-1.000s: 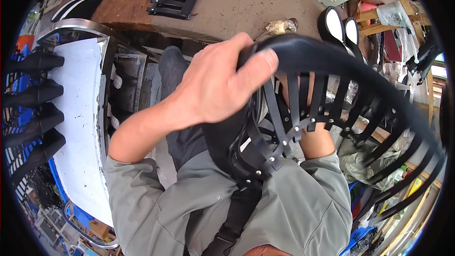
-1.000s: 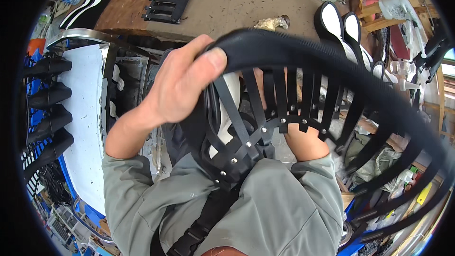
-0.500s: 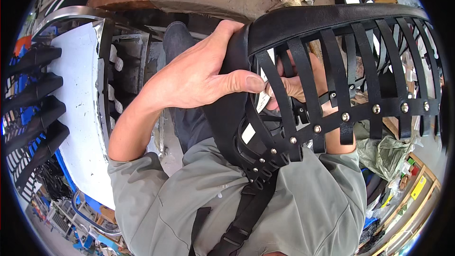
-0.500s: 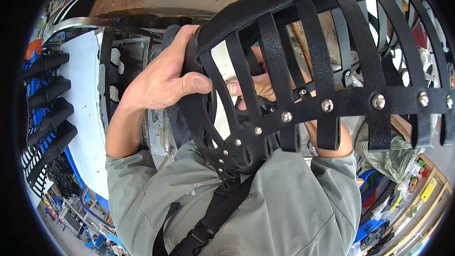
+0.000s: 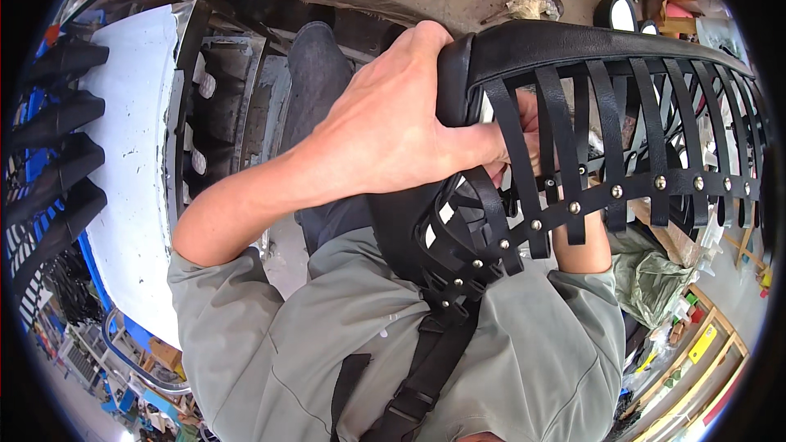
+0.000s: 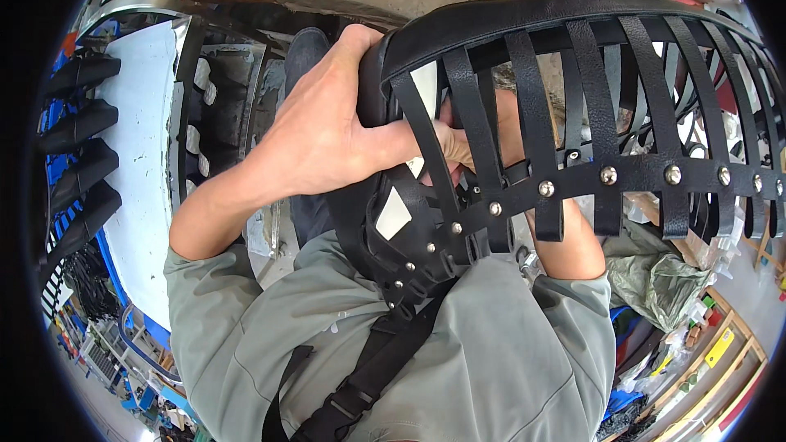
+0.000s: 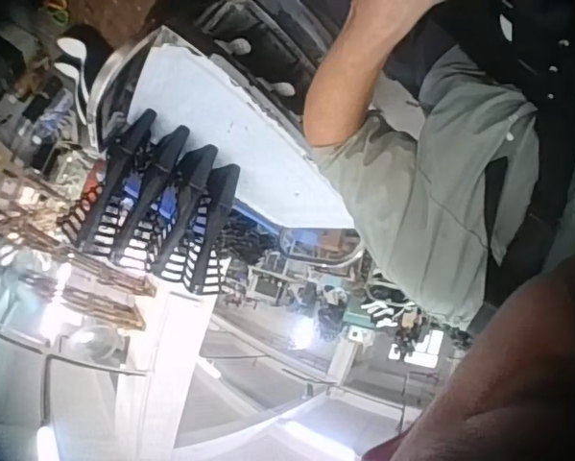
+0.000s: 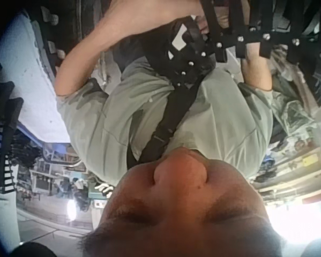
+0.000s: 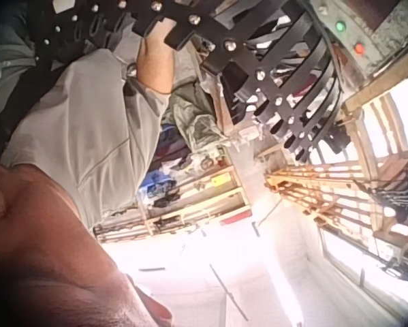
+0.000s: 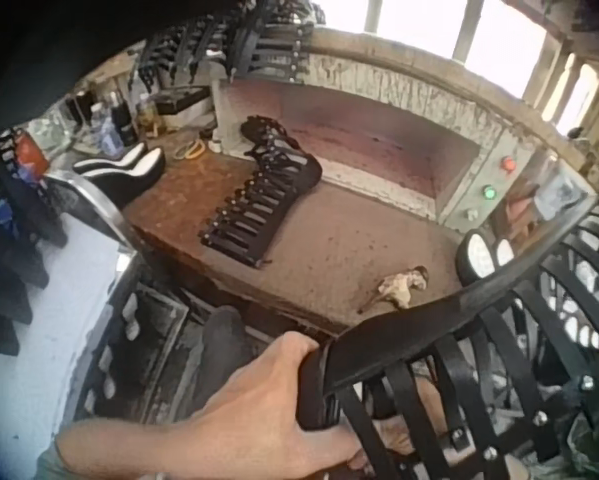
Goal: Manually assemble and inspect components of a high-heeled cage sandal.
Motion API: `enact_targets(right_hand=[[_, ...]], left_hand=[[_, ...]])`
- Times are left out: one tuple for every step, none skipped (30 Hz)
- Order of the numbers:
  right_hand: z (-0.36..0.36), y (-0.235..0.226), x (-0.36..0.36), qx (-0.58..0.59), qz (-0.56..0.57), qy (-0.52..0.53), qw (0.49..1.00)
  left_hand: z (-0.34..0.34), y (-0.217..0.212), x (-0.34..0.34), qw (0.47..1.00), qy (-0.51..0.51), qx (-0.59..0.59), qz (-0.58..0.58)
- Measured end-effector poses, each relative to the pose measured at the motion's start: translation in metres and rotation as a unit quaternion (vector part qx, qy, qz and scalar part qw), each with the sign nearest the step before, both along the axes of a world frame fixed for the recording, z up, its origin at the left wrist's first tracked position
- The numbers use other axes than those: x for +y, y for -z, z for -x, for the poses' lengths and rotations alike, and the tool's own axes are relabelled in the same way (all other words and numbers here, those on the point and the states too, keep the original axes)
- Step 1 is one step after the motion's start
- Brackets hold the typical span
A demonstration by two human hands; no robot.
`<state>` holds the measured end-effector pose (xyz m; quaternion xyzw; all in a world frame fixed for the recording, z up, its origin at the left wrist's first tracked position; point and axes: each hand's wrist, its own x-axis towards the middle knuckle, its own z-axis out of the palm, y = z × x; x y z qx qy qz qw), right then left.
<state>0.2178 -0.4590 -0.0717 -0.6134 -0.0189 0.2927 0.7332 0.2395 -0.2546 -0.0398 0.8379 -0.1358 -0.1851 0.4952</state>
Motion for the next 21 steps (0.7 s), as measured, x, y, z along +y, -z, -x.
enact_targets(right_hand=[[0.004, -0.002, 0.005, -0.005, 0.066, 0.024, 0.998], [0.006, -0.003, 0.008, -0.01, 0.131, 0.048, 0.99], [0.004, 0.004, 0.007, -0.01, 0.13, 0.046, 0.99], [-0.001, 0.017, 0.003, -0.006, 0.121, 0.001, 0.993], [-0.006, 0.025, -0.003, -0.001, 0.109, -0.041, 0.993], [-0.007, 0.025, -0.011, 0.05, 0.16, -0.086, 0.982], [-0.006, 0.025, -0.013, 0.051, 0.16, -0.084, 0.982], [-0.003, 0.026, -0.015, 0.028, 0.043, -0.074, 0.996], [-0.001, 0.028, -0.016, 0.004, -0.075, -0.062, 0.995], [-0.001, 0.031, -0.015, 0.004, -0.075, -0.062, 0.995], [-0.001, 0.034, -0.014, 0.004, -0.066, -0.063, 0.996], [-0.002, 0.037, -0.014, 0.003, -0.057, -0.064, 0.996], [-0.002, 0.039, -0.014, 0.002, -0.048, -0.065, 0.997], [-0.001, 0.041, -0.015, 0.001, -0.039, -0.066, 0.997], [-0.002, 0.044, -0.014, 0.0, -0.03, -0.068, 0.997], [-0.003, 0.046, -0.014, -0.002, -0.02, -0.07, 0.997], [-0.002, 0.049, -0.015, -0.004, -0.01, -0.072, 0.997], [-0.001, 0.052, -0.016, -0.008, 0.0, -0.074, 0.997], [0.0, 0.055, -0.017, -0.014, 0.009, -0.074, 0.997], [0.0, 0.059, -0.018, -0.021, 0.019, -0.074, 0.997], [-0.001, 0.063, -0.019, -0.029, 0.029, -0.073, 0.997]], left_hand=[[0.002, 0.0, -0.001, 1.0, -0.02, -0.017, -0.005], [0.002, 0.001, -0.001, 1.0, -0.022, -0.017, -0.005], [0.003, 0.002, -0.001, 0.999, -0.024, -0.025, -0.002], [0.003, 0.004, -0.001, 0.999, -0.024, -0.034, 0.002], [0.001, 0.01, -0.003, 0.999, -0.022, -0.035, 0.001], [0.0, 0.017, -0.004, 0.999, -0.024, -0.034, -0.005], [0.0, 0.02, -0.003, 0.999, -0.027, -0.032, -0.008], [0.0, 0.021, -0.002, 0.999, -0.025, -0.032, -0.007], [0.0, 0.022, -0.002, 1.0, -0.019, -0.019, -0.003], [0.001, 0.023, -0.003, 1.0, -0.017, -0.005, 0.001], [0.001, 0.022, -0.004, 1.0, -0.017, -0.005, 0.001], [0.001, 0.019, -0.006, 1.0, -0.021, -0.015, -0.01], [0.002, 0.017, -0.007, 0.999, -0.024, -0.025, -0.02], [0.003, 0.017, -0.008, 0.999, -0.026, -0.025, -0.02], [0.004, 0.017, -0.008, 0.999, -0.041, -0.026, -0.011], [0.006, 0.018, -0.009, 0.998, -0.056, -0.027, 0.0], [0.006, 0.019, -0.01, 0.998, -0.058, -0.028, 0.001], [0.007, 0.022, -0.011, 0.997, -0.068, -0.03, 0.001], [0.006, 0.024, -0.01, 0.997, -0.076, -0.034, 0.001], [0.005, 0.025, -0.01, 0.997, -0.071, -0.023, 0.0], [0.003, 0.027, -0.009, 0.997, -0.07, -0.03, 0.002]])
